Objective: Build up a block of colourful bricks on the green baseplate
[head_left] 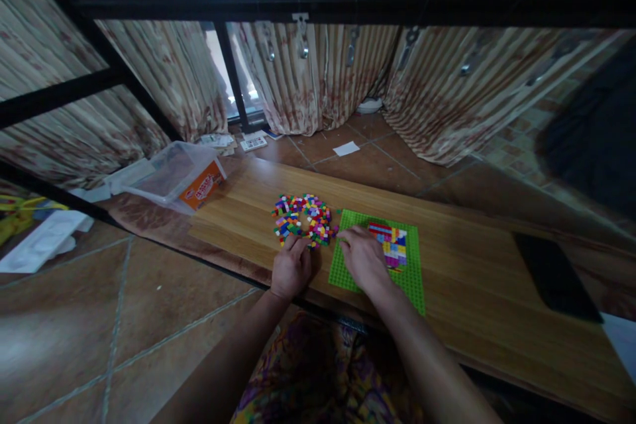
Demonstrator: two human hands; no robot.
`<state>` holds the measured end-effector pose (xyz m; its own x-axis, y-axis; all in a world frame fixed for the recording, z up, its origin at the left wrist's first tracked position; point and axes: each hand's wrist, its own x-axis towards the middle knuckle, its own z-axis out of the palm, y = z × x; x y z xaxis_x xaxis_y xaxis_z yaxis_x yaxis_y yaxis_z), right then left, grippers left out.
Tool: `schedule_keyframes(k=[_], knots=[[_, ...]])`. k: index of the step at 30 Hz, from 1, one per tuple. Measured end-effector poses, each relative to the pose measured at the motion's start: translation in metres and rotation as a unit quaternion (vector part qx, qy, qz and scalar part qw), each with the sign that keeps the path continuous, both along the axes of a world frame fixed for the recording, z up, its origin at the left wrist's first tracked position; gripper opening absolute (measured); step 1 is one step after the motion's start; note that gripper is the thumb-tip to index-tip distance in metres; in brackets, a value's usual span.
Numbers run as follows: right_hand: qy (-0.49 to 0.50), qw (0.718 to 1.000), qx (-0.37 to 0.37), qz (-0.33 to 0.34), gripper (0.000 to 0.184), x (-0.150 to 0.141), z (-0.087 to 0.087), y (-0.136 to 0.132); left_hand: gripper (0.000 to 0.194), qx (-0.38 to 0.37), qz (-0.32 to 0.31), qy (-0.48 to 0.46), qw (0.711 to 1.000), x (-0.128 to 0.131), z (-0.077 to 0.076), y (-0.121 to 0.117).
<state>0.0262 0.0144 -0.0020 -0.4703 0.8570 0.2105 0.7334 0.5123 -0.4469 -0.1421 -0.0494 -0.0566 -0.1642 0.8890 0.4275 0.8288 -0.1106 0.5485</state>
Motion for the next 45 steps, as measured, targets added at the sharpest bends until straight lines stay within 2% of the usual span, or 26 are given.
schedule_keyframes(k=[5, 11, 16, 22, 26, 35, 40, 45], knots=[[-0.078, 0.996, 0.022, -0.042, 0.025, -0.014, -0.003, 0.008, 0.021, 0.001, -0.005, -0.003, 1.0, 0.0, 0.0, 0.0], [-0.115, 0.992, -0.004, -0.045, 0.024, -0.029, 0.002, 0.006, 0.021, 0.001, -0.002, 0.001, 1.0, 0.0, -0.001, 0.0], [-0.099, 0.993, -0.028, -0.051, 0.025, -0.028, -0.004, 0.008, 0.021, -0.001, -0.006, 0.002, 1.0, -0.001, -0.003, 0.0], [-0.036, 0.999, -0.035, 0.006, 0.029, -0.027, -0.013, 0.012, 0.021, -0.005, -0.007, -0.005, 1.0, -0.001, -0.002, 0.0], [-0.03, 0.999, -0.041, 0.013, 0.028, -0.031, -0.019, 0.015, 0.021, -0.007, -0.004, -0.003, 1.0, 0.0, -0.001, 0.0], [-0.07, 0.997, -0.035, 0.0, 0.019, -0.039, -0.016, 0.021, 0.022, 0.0, -0.007, -0.004, 1.0, 0.0, 0.001, 0.0], [-0.098, 0.995, -0.028, -0.016, 0.02, -0.04, -0.017, 0.021, 0.022, 0.0, -0.005, -0.001, 1.0, -0.001, -0.002, 0.0], [-0.016, 1.0, -0.025, -0.003, 0.015, -0.033, -0.012, 0.002, 0.024, 0.02, -0.008, -0.033, 0.999, -0.001, 0.003, -0.001]])
